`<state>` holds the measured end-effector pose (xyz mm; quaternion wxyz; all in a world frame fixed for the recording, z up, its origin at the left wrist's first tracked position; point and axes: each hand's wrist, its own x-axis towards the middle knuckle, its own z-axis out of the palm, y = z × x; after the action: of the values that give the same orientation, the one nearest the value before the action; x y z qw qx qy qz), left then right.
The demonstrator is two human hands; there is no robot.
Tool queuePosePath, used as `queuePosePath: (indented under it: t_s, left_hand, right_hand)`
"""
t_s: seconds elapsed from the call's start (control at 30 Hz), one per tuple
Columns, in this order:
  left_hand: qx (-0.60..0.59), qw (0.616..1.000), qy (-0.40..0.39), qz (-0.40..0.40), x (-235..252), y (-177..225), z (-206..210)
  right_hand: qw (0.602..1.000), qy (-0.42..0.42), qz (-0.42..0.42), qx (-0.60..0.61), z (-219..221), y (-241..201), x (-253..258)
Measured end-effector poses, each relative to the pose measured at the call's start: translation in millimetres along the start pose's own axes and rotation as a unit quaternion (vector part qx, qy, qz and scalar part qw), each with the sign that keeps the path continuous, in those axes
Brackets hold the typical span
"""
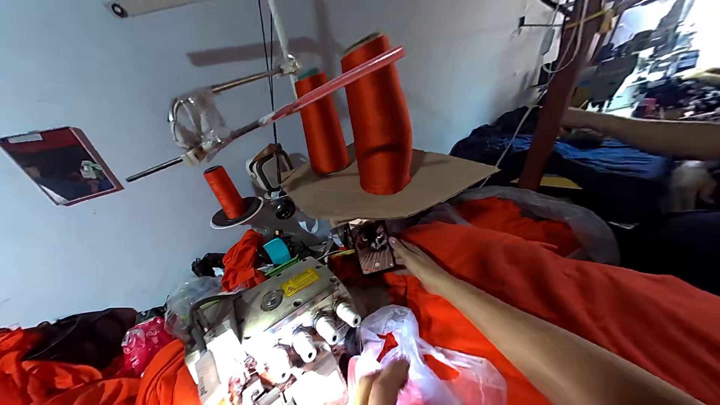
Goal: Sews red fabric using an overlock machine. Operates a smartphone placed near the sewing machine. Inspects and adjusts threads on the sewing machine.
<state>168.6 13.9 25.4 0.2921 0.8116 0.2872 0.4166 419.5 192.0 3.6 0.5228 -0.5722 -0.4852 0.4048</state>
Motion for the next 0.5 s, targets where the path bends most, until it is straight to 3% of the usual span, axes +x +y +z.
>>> queuePosePath:
  t_s: [0.07, 0.13, 0.27, 0.4, 0.5]
  left_hand:
    - [-0.023, 0.999, 0.036, -0.019, 50.9, -12.6, 38.3]
    - [-0.043, 0.993, 0.107, -0.034, 98.8, -36.7, 66.1]
    - [-0.109, 0.943, 0.260, -0.174, 168.8, -81.2, 82.2]
    - [-0.204, 0.879, 0.344, -0.261, 195.6, -111.9, 83.7]
    - [-0.239, 0.877, 0.324, -0.261, 195.3, -117.7, 92.3]
  right_hand:
    - [0.997, -0.005, 0.051, 0.054, -6.4, 2.4, 3.4]
    - [0.998, -0.016, 0.045, 0.046, -6.3, 0.3, 7.0]
    - [1.000, -0.025, 0.009, 0.002, -2.3, 8.0, 10.2]
    - [0.999, -0.008, 0.040, 0.030, -5.9, 1.1, 9.8]
    - [0.998, 0.005, 0.051, 0.048, -7.1, -4.1, 10.0]
